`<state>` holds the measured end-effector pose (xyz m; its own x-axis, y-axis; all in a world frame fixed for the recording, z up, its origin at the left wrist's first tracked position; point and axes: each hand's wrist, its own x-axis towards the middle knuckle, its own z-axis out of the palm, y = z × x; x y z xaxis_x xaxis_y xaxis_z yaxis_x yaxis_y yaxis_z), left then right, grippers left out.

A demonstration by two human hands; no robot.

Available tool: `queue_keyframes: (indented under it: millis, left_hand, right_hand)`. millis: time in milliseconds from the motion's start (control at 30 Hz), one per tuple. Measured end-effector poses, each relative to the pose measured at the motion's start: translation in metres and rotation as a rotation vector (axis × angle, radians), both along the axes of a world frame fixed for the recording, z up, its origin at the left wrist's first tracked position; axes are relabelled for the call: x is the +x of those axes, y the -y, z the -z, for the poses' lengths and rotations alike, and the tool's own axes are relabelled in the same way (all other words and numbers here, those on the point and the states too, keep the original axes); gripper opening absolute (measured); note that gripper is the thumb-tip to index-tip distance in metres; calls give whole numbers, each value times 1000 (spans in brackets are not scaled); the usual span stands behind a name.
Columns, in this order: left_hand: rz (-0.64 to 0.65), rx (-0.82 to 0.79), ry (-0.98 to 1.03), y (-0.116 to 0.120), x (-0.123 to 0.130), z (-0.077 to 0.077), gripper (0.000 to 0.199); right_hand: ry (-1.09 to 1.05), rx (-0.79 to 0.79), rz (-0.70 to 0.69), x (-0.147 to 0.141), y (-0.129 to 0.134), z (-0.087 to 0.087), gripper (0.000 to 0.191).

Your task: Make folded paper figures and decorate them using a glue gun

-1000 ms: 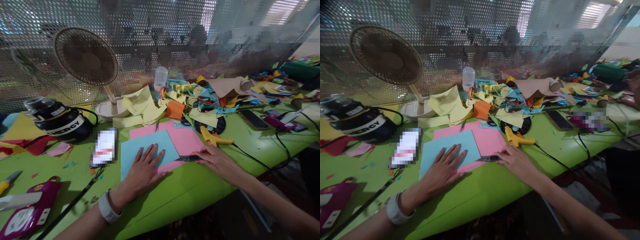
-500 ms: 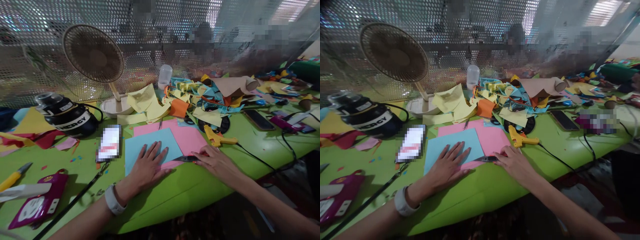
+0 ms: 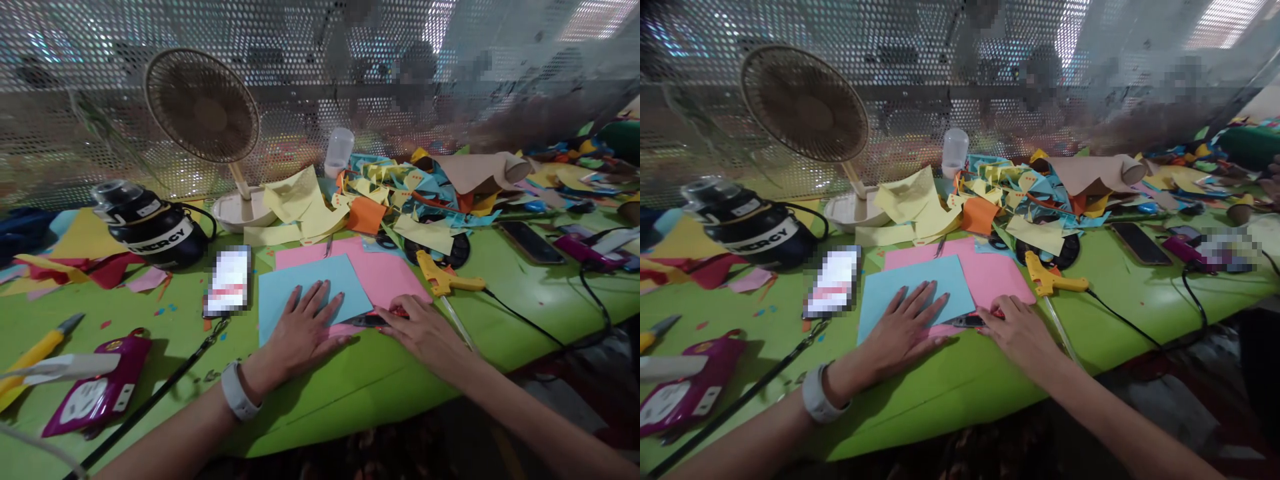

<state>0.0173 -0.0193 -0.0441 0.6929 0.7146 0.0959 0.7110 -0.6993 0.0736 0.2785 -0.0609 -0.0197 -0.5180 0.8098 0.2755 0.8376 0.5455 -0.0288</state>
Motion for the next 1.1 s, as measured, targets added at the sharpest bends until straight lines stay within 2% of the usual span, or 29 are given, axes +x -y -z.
queue_keyframes:
  millis: [267, 600, 700, 767, 833, 900, 1000, 1100]
  left_hand:
    - [-4, 9, 3, 0, 0, 0, 73]
    - [-6, -77, -3, -9, 29, -10, 80]
    - [-9, -42, 11, -12, 17, -15, 70]
    - [-81, 4, 37, -16, 1, -15, 58]
    - [-118, -27, -4, -20, -16, -11, 57]
    - [-87, -40, -33, -24, -27, -4, 55]
    - [-83, -22, -42, -25, -33, 4, 56]
    - [-95, -12, -37, -24, -31, 5, 57]
  right_hand:
    - [-11, -17, -27, -2, 1, -1, 31]
    - [-41, 4, 30, 22, -3, 2, 31]
    - [-67, -27, 30, 25, -3, 5, 31]
    - [-79, -37, 27, 26, -3, 5, 32]
    - [-89, -40, 23, 25, -3, 5, 33]
    - [-99, -42, 19, 22, -4, 5, 32]
    - [-96, -28, 4, 11, -7, 5, 28]
    - [-70, 5, -13, 0, -11, 5, 26]
